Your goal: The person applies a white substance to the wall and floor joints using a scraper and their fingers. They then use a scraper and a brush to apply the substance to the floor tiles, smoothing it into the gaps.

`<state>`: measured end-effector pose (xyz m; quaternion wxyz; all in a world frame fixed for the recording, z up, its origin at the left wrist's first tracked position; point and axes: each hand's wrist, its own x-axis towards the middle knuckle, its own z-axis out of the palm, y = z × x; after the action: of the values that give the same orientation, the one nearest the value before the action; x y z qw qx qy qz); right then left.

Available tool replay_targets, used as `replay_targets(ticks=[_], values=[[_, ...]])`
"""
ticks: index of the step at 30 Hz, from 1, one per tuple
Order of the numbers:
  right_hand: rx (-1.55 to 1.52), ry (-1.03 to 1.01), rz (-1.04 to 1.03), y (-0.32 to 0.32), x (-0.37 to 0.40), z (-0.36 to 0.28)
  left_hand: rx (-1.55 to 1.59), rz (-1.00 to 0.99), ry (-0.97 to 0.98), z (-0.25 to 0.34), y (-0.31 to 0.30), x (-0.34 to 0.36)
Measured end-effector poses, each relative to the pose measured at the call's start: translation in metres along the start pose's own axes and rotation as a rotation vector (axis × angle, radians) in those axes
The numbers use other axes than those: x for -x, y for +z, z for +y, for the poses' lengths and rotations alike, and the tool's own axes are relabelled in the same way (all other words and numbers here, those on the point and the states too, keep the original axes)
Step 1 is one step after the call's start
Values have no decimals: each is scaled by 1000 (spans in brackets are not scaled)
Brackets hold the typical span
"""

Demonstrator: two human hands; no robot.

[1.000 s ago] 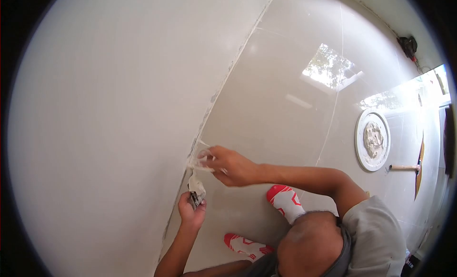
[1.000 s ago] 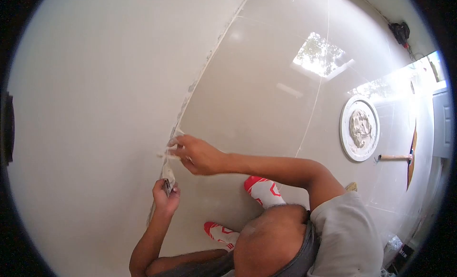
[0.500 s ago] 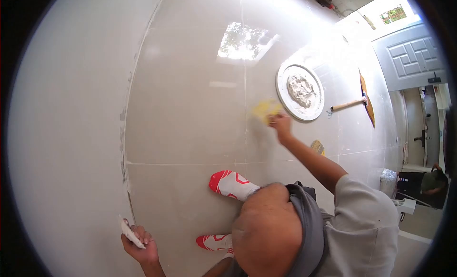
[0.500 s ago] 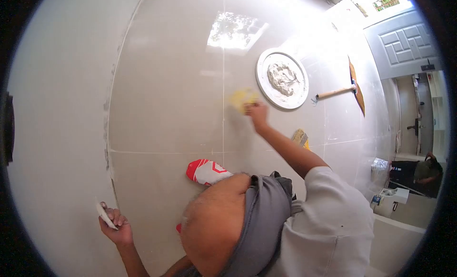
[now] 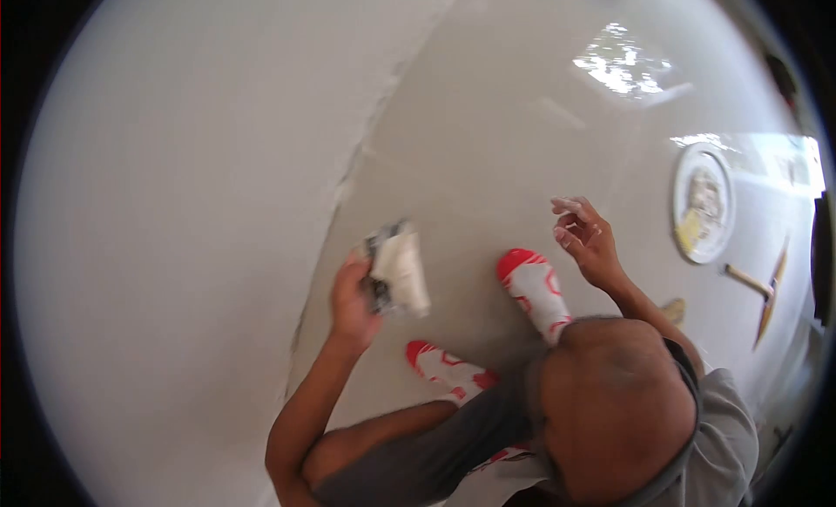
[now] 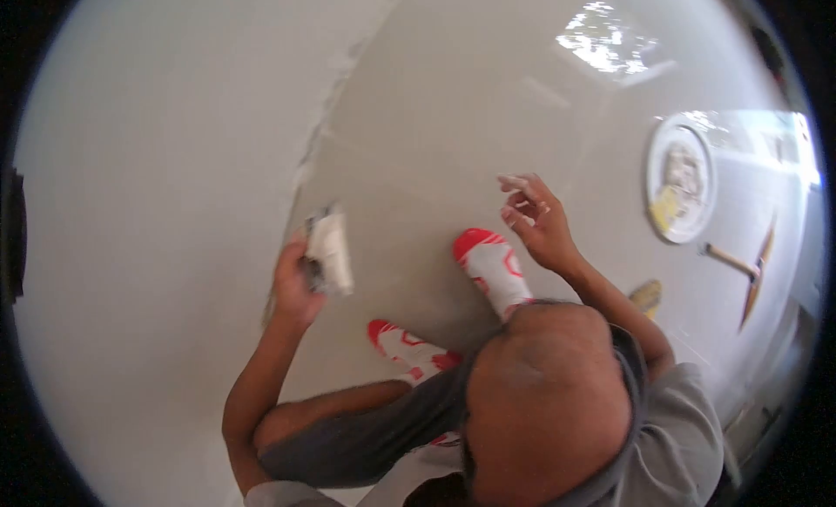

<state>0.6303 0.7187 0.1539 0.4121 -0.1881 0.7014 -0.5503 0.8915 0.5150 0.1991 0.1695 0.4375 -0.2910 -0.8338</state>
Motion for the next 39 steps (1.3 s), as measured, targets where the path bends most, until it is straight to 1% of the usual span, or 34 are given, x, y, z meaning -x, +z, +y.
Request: replay_targets(ticks=[2,3,5,6,8,11,15,17,21,23,24,25,26,27,29,30,31,32,33,35,36,38,39], values=[[165,-429,-313,38,-6,-37,-51,-3,-12,4,17,0],[143,-435,-326,51,-9,-47,-63,17,-1,6,22,2],[41,-577,-490,67,-15,-61,-124,-22,-35,9,28,5],[34,-576,-494,72,-18,-68,-127,-15,-35,10,28,6],[211,-602,-564,77,-23,-75,-178,-7,-56,8,28,7],[222,-636,-559,82,-28,-75,-159,29,-55,9,35,8],[231,-589,-555,85,-31,-68,-170,33,-59,8,37,4],[211,-635,-536,89,-33,-62,-173,56,-49,9,40,2],[217,-652,-534,89,-39,-59,-193,56,-56,3,32,-6],[-2,-521,-641,84,-46,-62,-131,183,-47,0,25,-10],[26,-537,-607,80,-53,-61,-86,166,-60,3,25,-11],[-34,-475,-615,79,-64,-56,-43,146,-73,7,24,-13],[-98,-416,-622,76,-77,-49,-27,192,-62,9,20,-15],[-44,-409,-580,71,-100,-40,-10,248,-52,11,14,-16],[174,-504,-285,66,-168,-18,22,226,-72,18,-2,-16],[308,-607,-127,59,-209,-14,22,209,-77,19,-11,-18],[437,-705,30,49,-252,-12,33,274,-79,19,-19,-18],[553,-748,175,39,-296,-7,46,339,-88,18,-26,-19],[618,-686,277,30,-335,-10,46,328,-99,16,-31,-21],[726,-589,445,13,-392,-20,79,489,-143,13,-41,-23],[771,-556,511,4,-414,-27,80,481,-153,10,-51,-22],[802,-507,539,-8,-450,-39,72,448,-203,3,-69,-22],[819,-466,562,-11,-463,-44,93,506,-229,1,-69,-24]])
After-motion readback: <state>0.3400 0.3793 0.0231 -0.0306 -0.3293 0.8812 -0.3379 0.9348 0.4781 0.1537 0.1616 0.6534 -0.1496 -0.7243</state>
